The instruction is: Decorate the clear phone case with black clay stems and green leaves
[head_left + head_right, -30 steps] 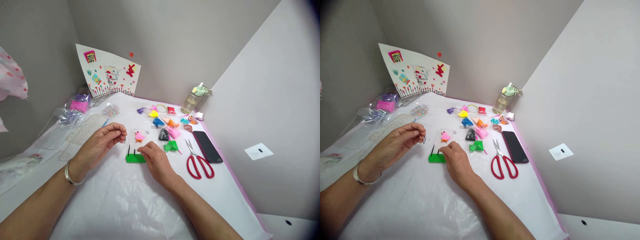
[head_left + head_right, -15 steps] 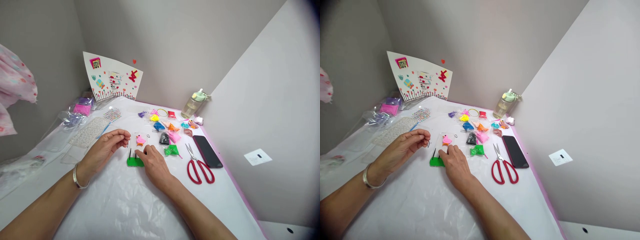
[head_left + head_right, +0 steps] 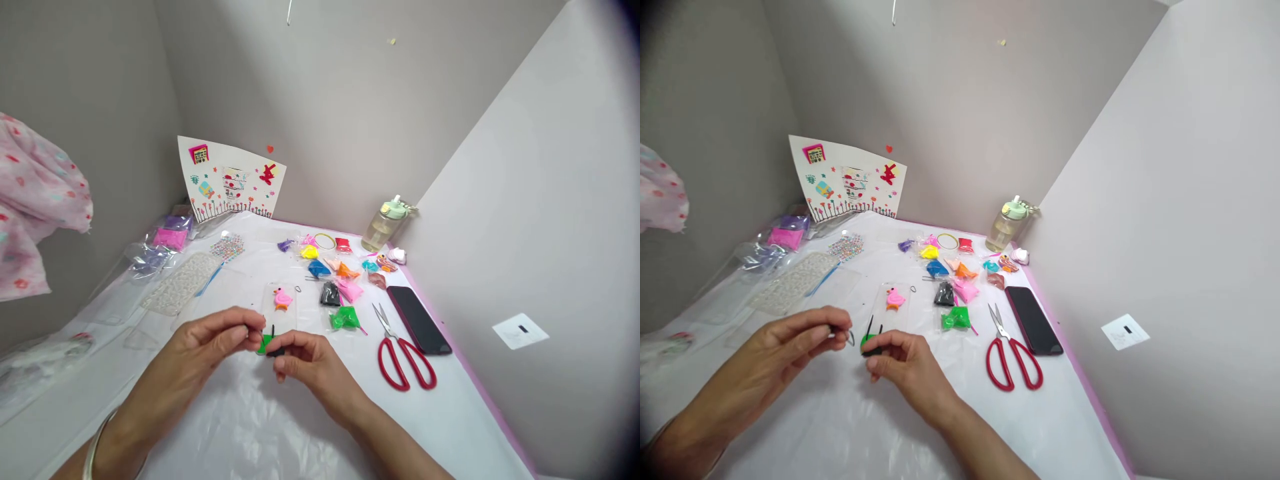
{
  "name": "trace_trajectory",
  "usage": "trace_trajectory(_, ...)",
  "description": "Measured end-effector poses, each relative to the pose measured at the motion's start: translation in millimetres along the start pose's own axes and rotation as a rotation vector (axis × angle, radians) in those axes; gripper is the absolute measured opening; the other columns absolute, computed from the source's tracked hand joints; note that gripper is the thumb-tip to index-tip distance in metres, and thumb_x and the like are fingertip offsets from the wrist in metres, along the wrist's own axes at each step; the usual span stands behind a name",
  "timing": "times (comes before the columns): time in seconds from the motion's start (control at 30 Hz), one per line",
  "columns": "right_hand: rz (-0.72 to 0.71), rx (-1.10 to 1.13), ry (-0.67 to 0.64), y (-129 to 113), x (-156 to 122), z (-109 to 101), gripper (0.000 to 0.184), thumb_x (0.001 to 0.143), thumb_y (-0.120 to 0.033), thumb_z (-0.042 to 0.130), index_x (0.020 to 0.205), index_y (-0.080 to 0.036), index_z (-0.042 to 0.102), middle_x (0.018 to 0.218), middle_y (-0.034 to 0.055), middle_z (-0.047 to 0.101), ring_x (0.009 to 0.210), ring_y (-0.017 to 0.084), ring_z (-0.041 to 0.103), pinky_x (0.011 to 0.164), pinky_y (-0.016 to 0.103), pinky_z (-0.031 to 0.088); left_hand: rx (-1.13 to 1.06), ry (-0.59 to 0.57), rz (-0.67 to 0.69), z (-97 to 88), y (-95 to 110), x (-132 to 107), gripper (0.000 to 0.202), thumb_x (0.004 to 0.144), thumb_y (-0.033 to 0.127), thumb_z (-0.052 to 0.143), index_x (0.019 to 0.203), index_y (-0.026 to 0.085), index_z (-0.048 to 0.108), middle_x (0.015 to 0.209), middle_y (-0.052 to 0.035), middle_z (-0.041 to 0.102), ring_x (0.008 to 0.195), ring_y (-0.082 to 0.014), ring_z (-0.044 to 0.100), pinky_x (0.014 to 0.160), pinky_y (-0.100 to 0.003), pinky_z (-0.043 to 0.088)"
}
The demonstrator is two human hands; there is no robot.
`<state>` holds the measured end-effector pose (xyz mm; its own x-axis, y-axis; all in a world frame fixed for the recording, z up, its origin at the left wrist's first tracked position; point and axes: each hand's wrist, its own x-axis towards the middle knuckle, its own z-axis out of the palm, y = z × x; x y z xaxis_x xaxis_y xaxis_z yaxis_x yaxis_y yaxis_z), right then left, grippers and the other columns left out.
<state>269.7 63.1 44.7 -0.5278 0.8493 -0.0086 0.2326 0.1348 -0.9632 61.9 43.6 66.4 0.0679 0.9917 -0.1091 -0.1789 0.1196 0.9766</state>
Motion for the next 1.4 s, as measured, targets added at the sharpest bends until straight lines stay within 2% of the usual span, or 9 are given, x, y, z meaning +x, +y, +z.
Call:
trace_trajectory(0.17,0.209,0.586,-0.274,2.8,-8.7,22.8,0.037,0.078,-0.049,0.079,0.088,-0.015,0.07,0.08,0.0013,0.065,0.061,0.01,0.06,0.063,0.025,0.05,-0.147,-0.025,-0.091,16.0,-18.6,-34.8,0.023,0.081,0.048,0.076,0.092,0.028,0.08,0.081,-0.0037,0.071,0.07,-0.0206,0.066,0.069,-0.032,0.058)
trace_trajectory(0.27,0.233,0.59,-0.301,6.9,-8.0,30.7,0.042,0.076,-0.053,0.079,0.079,-0.013,0.07,0.073,0.0022,0.065,0.057,0.009,0.059,0.059,0.024,0.048,-0.082,-0.089,-0.118,17.2,-29.3,-37.2,0.026,0.084,0.05,0.072,0.101,0.03,0.077,0.086,-0.0031,0.071,0.067,-0.0195,0.066,0.064,-0.03,0.056)
trace_trajectory(0.4,0.242,0.608,-0.246,10.2,-5.0,26.7,0.042,0.073,-0.05,0.082,0.087,-0.013,0.072,0.076,0.0029,0.068,0.059,0.01,0.061,0.061,0.026,0.049,-0.122,0.054,-0.125,6.4,-41.1,-35.2,0.023,0.087,0.046,0.071,0.103,0.028,0.075,0.094,-0.0027,0.07,0.093,-0.0187,0.063,0.083,-0.023,0.052)
trace_trajectory(0.6,0.24,0.599,-0.132,11.6,-4.3,21.9,0.039,0.07,-0.046,0.085,0.087,-0.014,0.071,0.073,0.0003,0.067,0.057,0.009,0.059,0.059,0.024,0.046,-0.48,0.27,-0.302,0.8,-53.3,-41.4,0.029,0.077,0.029,0.084,0.104,0.024,0.074,0.072,0.0065,0.045,0.054,-0.0056,0.038,0.046,-0.013,0.041)
trace_trajectory(0.77,0.244,0.575,-0.135,10.1,-4.7,25.1,0.039,0.069,-0.047,0.086,0.085,-0.014,0.071,0.069,-0.0013,0.065,0.056,0.009,0.057,0.059,0.024,0.045,-0.549,0.34,-0.363,4.5,-47.3,-42.2,0.039,0.073,0.008,0.079,0.11,0.021,0.073,0.099,-0.0016,0.059,0.059,-0.0041,0.046,0.052,-0.013,0.049)
trace_trajectory(0.93,0.235,0.568,-0.13,6.5,-4.6,24.5,0.04,0.069,-0.048,0.086,0.085,-0.014,0.071,0.068,-0.0017,0.065,0.056,0.009,0.056,0.059,0.024,0.045,-0.726,0.304,-0.338,7.5,-44.6,-38.9,0.023,0.08,0.0,0.067,0.098,0.012,0.075,0.105,-0.0082,0.062,0.063,-0.0059,0.053,0.053,-0.016,0.053)
trace_trajectory(1.03,0.23,0.562,-0.115,5.0,-4.9,23.3,0.041,0.072,-0.051,0.083,0.086,-0.014,0.071,0.068,-0.001,0.065,0.056,0.009,0.057,0.058,0.024,0.045,-0.762,0.27,-0.287,8.6,-50.5,-39.4,0.016,0.09,0.006,0.061,0.095,0.014,0.074,0.085,-0.0016,0.058,0.062,-0.0057,0.053,0.052,-0.014,0.052)
trace_trajectory(1.2,0.227,0.546,-0.099,4.5,-5.4,22.5,0.042,0.077,-0.053,0.078,0.083,-0.013,0.071,0.065,-0.0007,0.063,0.052,0.008,0.053,0.053,0.022,0.041,-0.735,0.215,-0.3,6.9,-62.8,-42.7,0.014,0.095,0.027,0.065,0.098,0.015,0.072,0.063,0.009,0.028,0.047,-0.0044,0.026,0.038,-0.014,0.036)
trace_trajectory(1.4,0.212,0.572,-0.056,7.5,-3.3,24.1,0.037,0.068,-0.041,0.086,0.089,-0.014,0.07,0.069,-0.0009,0.066,0.06,0.01,0.058,0.063,0.025,0.047,-0.367,0.227,-0.26,12.4,-55.0,-48.4,0.028,0.084,0.046,0.076,0.092,0.021,0.068,0.08,0.0032,0.052,0.067,-0.0088,0.044,0.06,-0.014,0.046)
